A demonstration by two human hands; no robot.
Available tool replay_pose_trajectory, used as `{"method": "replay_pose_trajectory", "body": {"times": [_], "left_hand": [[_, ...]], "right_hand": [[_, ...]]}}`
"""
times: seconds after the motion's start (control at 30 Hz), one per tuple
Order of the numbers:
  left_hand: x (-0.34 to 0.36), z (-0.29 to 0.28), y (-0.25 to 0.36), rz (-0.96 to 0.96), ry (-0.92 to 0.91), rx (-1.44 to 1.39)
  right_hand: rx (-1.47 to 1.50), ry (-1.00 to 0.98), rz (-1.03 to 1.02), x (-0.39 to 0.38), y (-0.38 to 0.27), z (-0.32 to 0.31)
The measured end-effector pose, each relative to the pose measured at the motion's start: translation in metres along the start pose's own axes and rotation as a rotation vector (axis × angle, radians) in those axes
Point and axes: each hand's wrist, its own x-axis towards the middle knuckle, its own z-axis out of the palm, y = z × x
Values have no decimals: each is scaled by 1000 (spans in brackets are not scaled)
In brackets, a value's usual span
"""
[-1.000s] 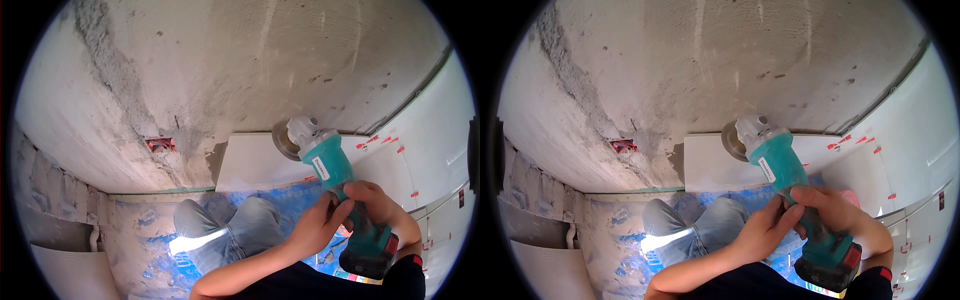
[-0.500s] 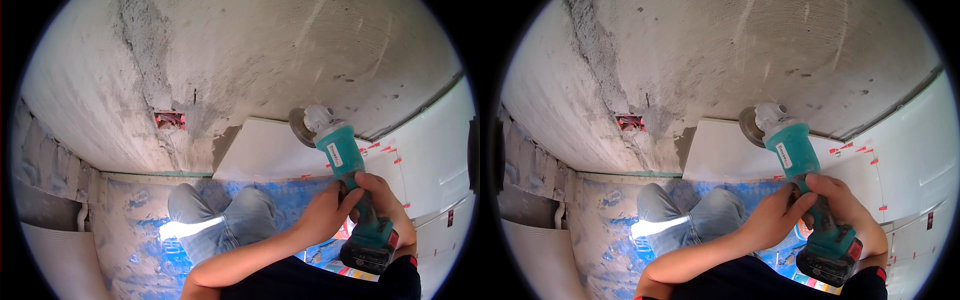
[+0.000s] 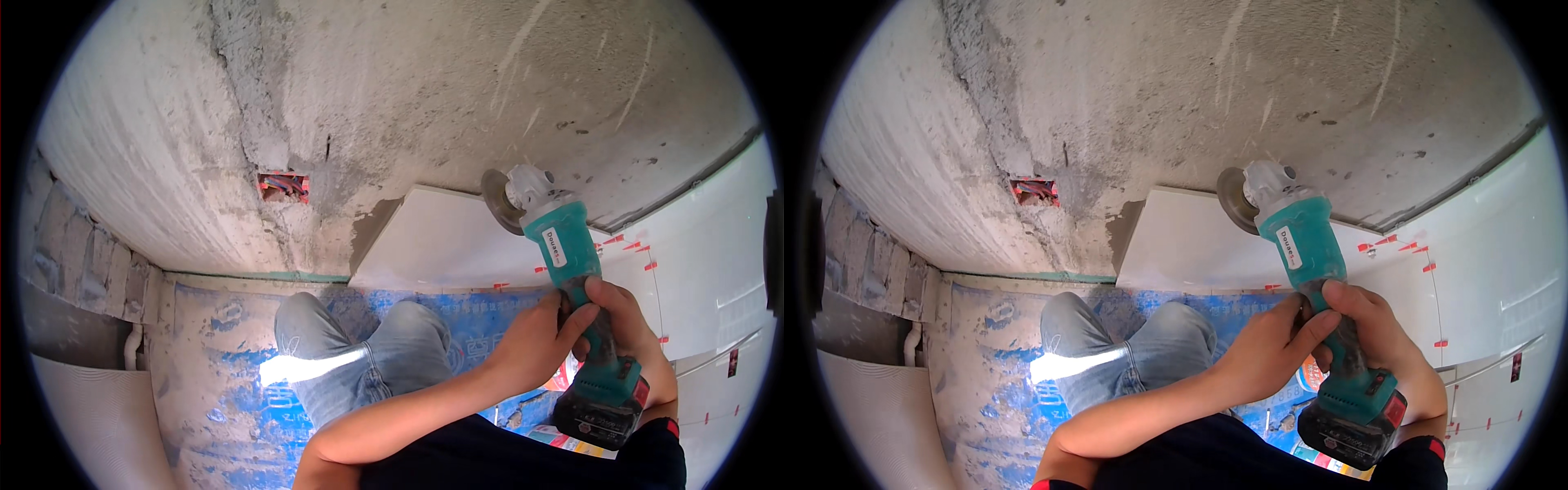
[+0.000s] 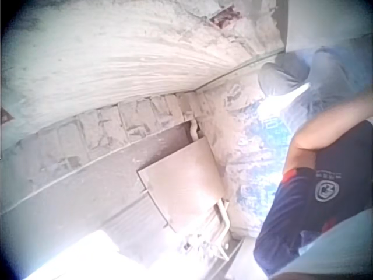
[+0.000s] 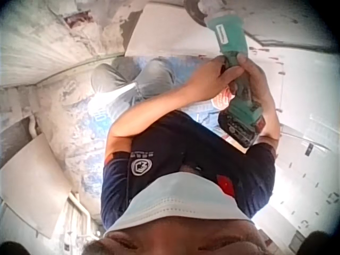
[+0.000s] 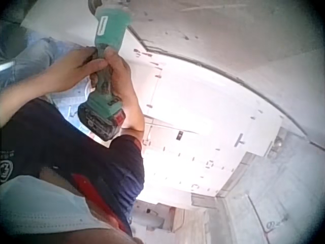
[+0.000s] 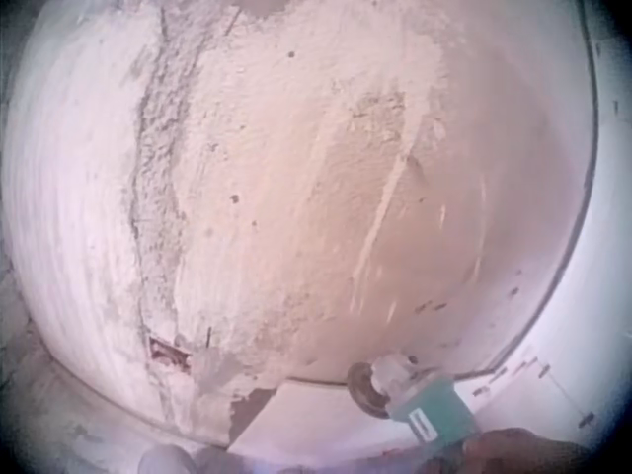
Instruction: The person holds a power grinder and uses it to grind the edge of a white tile piece held against a wall.
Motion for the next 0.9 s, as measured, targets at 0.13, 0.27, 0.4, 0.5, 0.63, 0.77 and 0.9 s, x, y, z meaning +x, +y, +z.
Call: {"method": "replay_pose_trajectory", "body": {"times": [0.13, 0.27, 0.4, 0.5, 0.63, 0.77, 0.9], "left_hand": [[1, 0, 2, 7, -14, -8], [1, -1, 5, 13, -18, -25], [3, -2, 6, 0, -27, -33], [4, -2, 6, 1, -36, -3], [5, -4, 5, 5, -42, -20], [7, -4, 8, -28, -64, -52], [9, -6, 11, -32, -76, -32]], "right_hand": [[4, -2, -21, -1, -2, 2], [-5, -13, -18, -4, -5, 3], [-5, 2, 22, -3, -8, 2], [-59, -47, 37, -1, -10, 0], [-121, -54, 51, 0, -12, -2], [-152, -62, 64, 1, -15, -5], [-172, -93, 93, 2, -20, -7]]}}
